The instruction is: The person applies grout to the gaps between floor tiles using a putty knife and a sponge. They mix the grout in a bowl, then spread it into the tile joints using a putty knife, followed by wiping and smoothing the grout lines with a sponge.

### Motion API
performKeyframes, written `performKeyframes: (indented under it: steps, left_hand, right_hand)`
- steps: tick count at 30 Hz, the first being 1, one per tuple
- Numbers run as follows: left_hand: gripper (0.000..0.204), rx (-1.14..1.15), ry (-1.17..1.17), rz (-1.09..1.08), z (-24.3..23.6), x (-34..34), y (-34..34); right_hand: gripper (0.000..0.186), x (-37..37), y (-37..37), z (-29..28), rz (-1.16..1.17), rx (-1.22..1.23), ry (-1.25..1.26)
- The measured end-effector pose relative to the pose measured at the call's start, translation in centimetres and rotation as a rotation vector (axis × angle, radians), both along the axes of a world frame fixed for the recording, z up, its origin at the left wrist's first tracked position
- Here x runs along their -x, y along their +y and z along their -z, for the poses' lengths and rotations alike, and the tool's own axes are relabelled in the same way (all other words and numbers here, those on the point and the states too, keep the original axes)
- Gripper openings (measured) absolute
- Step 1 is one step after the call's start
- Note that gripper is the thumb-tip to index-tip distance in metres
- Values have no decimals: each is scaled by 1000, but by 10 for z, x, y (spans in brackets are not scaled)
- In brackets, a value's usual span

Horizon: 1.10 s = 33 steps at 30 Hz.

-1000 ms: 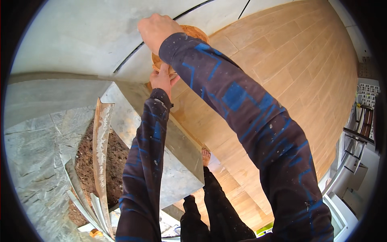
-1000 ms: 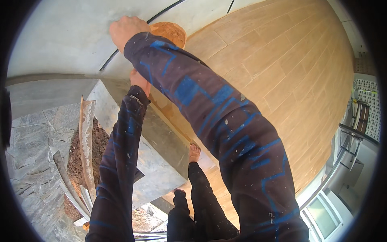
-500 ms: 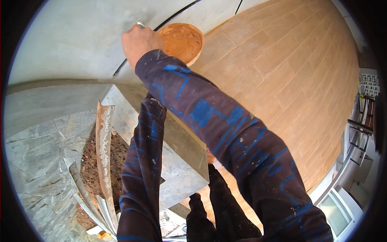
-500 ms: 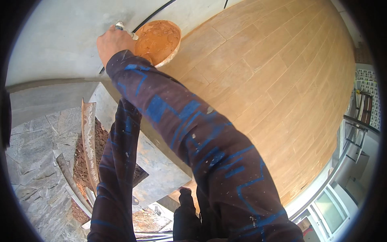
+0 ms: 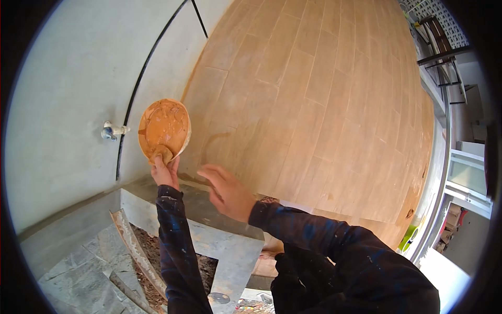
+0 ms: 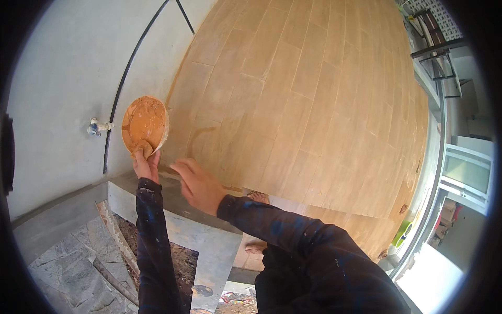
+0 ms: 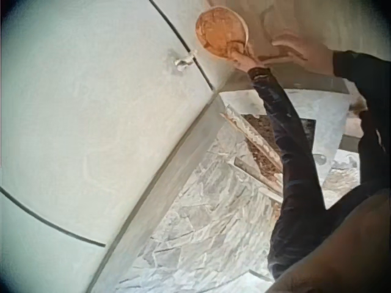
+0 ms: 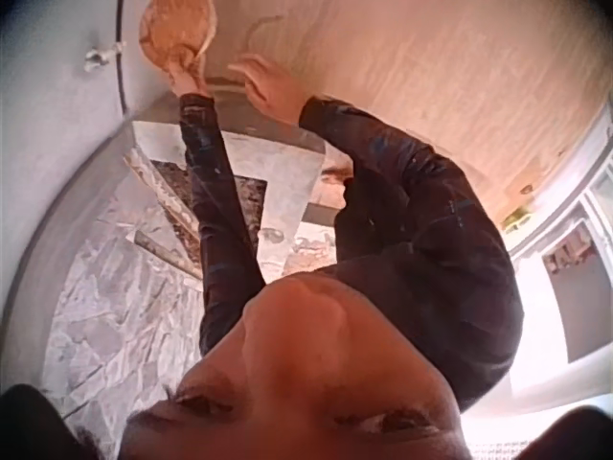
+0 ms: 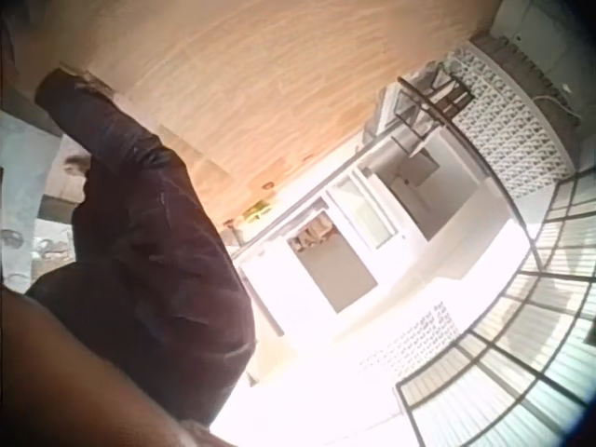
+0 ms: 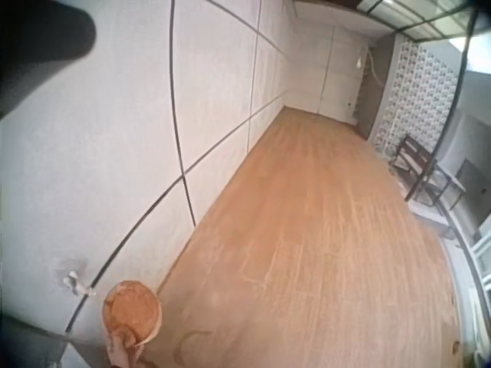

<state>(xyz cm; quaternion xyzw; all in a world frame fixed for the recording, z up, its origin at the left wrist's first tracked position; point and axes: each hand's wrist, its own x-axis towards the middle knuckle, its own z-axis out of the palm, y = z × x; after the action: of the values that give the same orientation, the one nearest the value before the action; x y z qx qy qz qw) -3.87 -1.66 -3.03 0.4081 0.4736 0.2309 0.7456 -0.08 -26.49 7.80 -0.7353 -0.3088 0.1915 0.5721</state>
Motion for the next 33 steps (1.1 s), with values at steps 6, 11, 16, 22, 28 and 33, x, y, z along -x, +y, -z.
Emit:
performKeyframes:
  steps: [6, 11, 16, 22, 28, 33]
  left_hand:
    - [42, -6, -66, 111, -22, 14, -51]
    - [50, -69, -86, 191, -93, 89, -105]
    - [57, -26, -124, 385, -172, 184, -250]
    - [53, 159, 1, 580, -266, 324, -377]
    - [38, 151, 38, 805, -339, 431, -459]
    - [37, 222, 129, 1096, -348, 460, -570]
  right_hand:
    - [41, 122, -384, 62, 155, 990, 224]
    - [32, 300, -560, 41, 556, 1400, 634]
    - [37, 526, -614, 38, 873, 1098, 1039]
    - [47, 719, -545, 97, 900, 691, 1218]
    - [43, 721, -513, 28, 1261, 121, 1354]
    - [41, 778, -585, 35, 1372, 107, 1306]
